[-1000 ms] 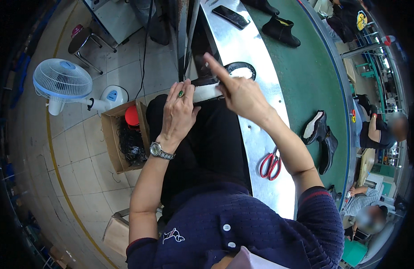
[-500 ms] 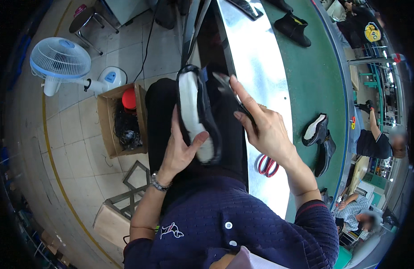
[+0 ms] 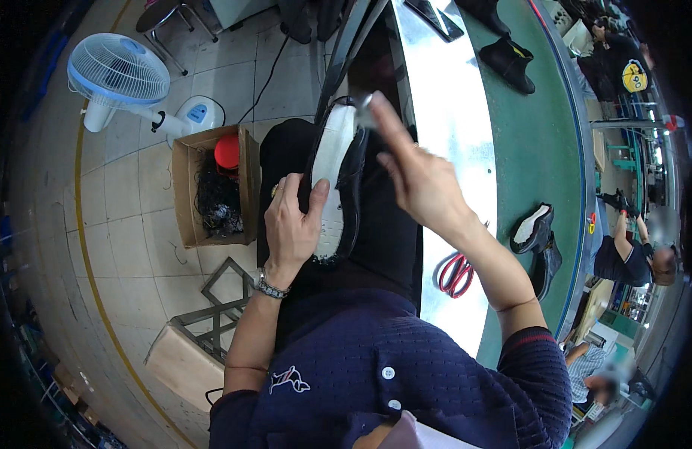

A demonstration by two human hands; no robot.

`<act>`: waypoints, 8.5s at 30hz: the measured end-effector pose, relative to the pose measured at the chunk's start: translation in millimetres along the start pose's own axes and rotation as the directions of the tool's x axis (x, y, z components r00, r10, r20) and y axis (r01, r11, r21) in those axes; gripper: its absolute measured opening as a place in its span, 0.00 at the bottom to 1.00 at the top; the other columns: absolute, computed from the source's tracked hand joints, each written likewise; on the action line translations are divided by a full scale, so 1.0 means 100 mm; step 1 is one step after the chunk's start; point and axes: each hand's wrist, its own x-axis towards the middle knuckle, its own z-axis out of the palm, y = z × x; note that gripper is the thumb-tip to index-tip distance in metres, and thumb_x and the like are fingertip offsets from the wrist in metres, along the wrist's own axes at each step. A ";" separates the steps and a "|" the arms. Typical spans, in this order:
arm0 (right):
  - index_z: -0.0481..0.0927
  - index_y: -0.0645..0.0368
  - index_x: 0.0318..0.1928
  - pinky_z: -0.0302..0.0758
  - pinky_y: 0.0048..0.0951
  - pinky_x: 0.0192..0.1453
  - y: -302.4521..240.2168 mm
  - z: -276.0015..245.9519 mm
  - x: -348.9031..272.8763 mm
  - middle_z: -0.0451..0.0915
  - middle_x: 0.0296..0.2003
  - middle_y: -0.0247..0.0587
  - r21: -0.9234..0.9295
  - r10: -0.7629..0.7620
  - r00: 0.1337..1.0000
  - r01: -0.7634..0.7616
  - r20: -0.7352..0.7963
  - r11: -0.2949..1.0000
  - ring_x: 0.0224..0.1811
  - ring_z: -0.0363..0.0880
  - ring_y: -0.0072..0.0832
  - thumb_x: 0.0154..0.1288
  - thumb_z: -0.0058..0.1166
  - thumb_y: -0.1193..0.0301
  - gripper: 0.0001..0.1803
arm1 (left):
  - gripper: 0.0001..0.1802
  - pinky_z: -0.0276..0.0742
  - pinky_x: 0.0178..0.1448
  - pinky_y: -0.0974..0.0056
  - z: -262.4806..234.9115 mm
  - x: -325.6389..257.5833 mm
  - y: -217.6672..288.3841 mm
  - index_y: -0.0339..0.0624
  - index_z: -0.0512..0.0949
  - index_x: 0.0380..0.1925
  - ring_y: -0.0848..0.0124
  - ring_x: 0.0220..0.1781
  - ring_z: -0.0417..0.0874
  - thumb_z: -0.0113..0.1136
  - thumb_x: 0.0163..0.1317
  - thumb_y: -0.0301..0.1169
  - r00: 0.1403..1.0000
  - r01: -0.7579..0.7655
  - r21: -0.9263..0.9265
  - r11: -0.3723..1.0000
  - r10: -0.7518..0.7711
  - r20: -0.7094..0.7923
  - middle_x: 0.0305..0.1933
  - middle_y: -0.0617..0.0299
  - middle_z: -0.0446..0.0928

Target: The recorder is refining the edges and components of a shoe upper using scissors and pliers at a manufacturing workbench.

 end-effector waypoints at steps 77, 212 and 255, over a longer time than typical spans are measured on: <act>0.54 0.38 0.73 0.69 0.32 0.17 0.09 -0.15 0.35 0.72 0.12 0.40 -0.333 -0.277 0.837 0.460 0.472 0.823 0.12 0.73 0.29 0.71 0.50 0.62 0.33 | 0.41 0.72 0.57 0.65 0.14 0.36 -0.18 0.51 0.65 0.66 0.75 0.50 0.75 0.71 0.51 0.41 0.680 0.731 -0.659 0.179 -0.103 0.726 0.50 0.65 0.71; 0.77 0.64 0.52 0.71 0.27 0.48 0.48 -0.30 -0.83 0.79 0.30 0.37 0.843 0.258 0.941 -0.315 0.219 0.436 0.34 0.78 0.22 0.77 0.36 0.53 0.26 | 0.66 0.51 0.76 0.58 0.19 0.19 -0.01 0.49 0.39 0.75 0.64 0.74 0.56 0.77 0.43 0.27 0.767 0.485 -0.672 0.560 0.098 0.635 0.74 0.58 0.53; 0.79 0.66 0.22 0.72 0.32 0.21 0.06 -0.05 -1.10 0.72 0.10 0.44 0.222 0.123 0.696 -0.383 0.707 0.897 0.12 0.73 0.34 0.70 0.50 0.50 0.31 | 0.21 0.67 0.38 0.72 0.49 -0.22 0.15 0.40 0.74 0.37 0.80 0.31 0.69 0.63 0.59 0.48 0.911 0.350 -0.629 0.694 -0.095 0.401 0.30 0.69 0.71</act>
